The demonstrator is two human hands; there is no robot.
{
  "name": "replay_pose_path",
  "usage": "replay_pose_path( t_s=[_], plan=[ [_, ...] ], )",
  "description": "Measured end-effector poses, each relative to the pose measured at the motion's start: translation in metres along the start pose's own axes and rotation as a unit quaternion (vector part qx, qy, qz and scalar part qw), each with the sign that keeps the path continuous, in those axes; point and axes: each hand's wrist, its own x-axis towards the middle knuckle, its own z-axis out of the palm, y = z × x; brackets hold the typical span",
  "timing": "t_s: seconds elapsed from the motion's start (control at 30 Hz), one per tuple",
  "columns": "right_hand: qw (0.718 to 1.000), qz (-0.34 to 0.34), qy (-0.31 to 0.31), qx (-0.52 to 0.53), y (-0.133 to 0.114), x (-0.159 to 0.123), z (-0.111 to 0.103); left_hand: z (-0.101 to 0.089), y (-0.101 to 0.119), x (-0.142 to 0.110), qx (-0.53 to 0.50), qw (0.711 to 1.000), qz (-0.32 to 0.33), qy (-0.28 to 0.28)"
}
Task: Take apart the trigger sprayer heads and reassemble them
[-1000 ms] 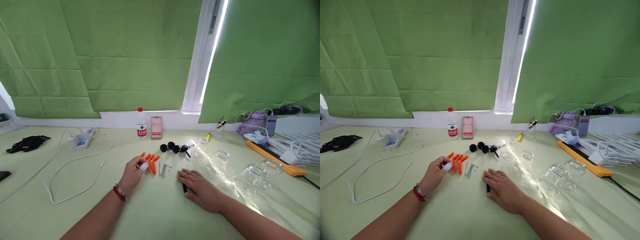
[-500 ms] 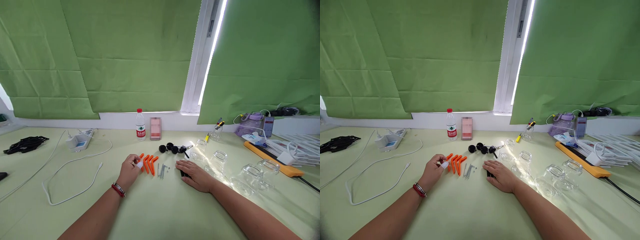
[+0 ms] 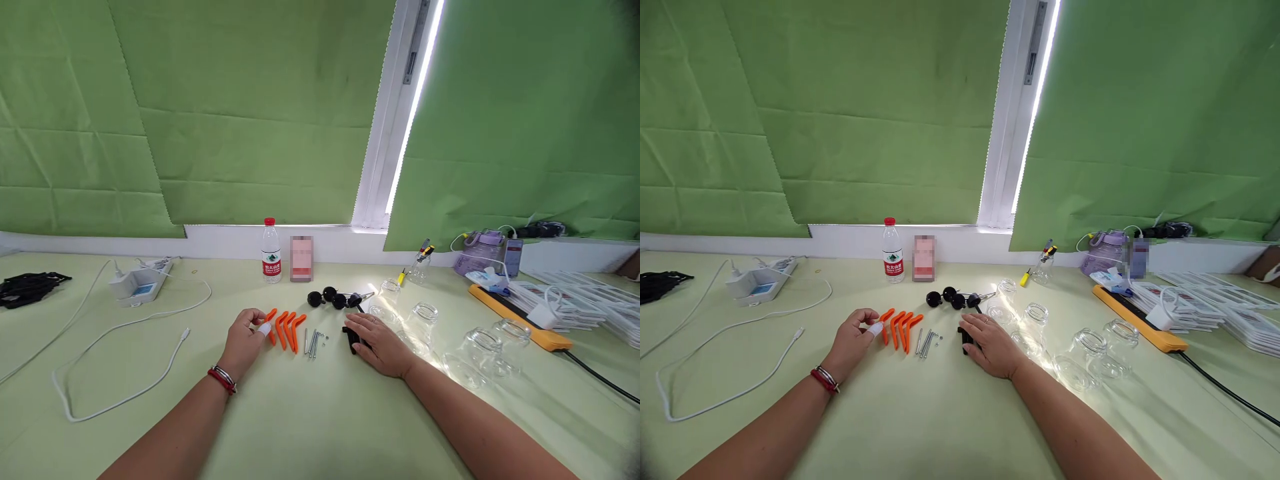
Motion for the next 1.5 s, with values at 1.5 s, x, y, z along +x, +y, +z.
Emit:
replay_pose_path(
  t_s=[1.5],
  plan=[
    [0.969, 0.206, -0.034, 0.135, -0.123, 0.112, 0.03, -0.001, 0.029, -0.014, -0.257, 0.963, -0.076, -0.007]
  ],
)
